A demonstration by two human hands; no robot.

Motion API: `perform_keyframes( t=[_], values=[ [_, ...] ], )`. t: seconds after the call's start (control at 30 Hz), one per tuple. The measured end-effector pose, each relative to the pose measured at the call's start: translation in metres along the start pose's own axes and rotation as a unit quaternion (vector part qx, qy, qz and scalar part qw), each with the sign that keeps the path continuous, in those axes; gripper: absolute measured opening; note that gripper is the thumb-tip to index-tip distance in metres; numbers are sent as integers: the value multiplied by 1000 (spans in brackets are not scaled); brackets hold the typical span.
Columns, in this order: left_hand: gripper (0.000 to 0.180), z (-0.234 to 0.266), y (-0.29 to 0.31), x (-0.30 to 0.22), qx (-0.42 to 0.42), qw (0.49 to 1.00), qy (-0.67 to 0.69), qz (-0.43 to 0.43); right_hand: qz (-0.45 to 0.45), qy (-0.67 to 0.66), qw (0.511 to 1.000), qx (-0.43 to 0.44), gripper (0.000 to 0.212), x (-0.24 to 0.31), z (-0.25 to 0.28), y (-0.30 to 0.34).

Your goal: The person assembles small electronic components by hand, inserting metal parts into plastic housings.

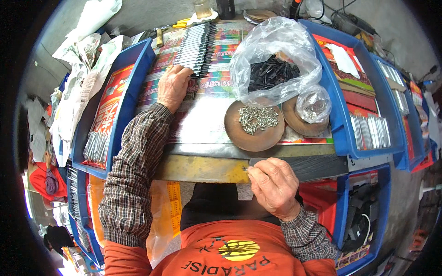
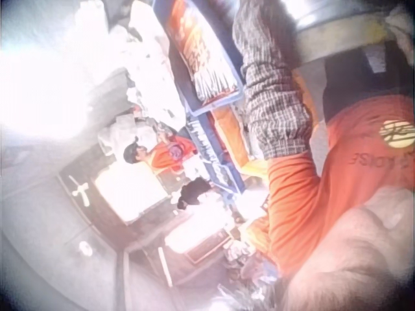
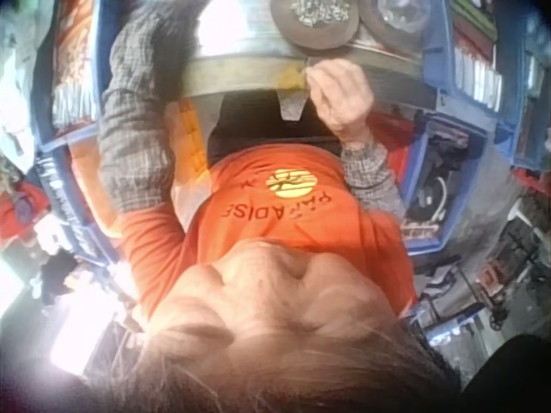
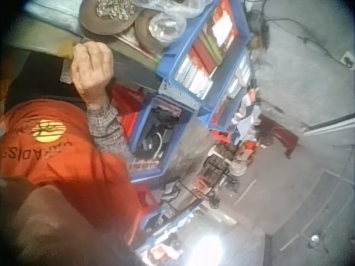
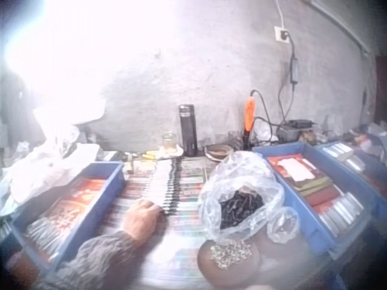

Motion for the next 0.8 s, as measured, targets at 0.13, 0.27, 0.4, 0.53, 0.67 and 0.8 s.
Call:
perform_keyframes(
  t=[0.13,0.27,0.4,0.53,0.67,0.8],
  values=[
    [15,-2,1,-2,-12,1000,-5,4,-5,2,1000,5,27,0,-2,0],
    [18,15,13,-9,-23,1000,10,-3,0,-4,1000,10,26,2,-4,-2],
    [13,49,39,-47,-41,997,49,-53,-4,10,1000,14,25,3,1,-1],
    [12,78,81,-65,10,997,33,-64,-13,4,1000,12,23,1,0,1],
    [17,128,114,-46,-28,999,-26,-20,-10,-3,1000,15,21,2,-1,1],
    [11,169,132,5,-14,989,-125,79,-12,-5,1000,18,19,4,0,-2]
  ],
)
Point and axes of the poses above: each hand's wrist, its own y-axis away from the middle knuckle, its own z-axis out of the back of the hand, x = y × z, the point moved 3 cm from there along -y, towards the middle knuckle, and after that the axes turned 9 degrees about x, right-handed, at the moved point
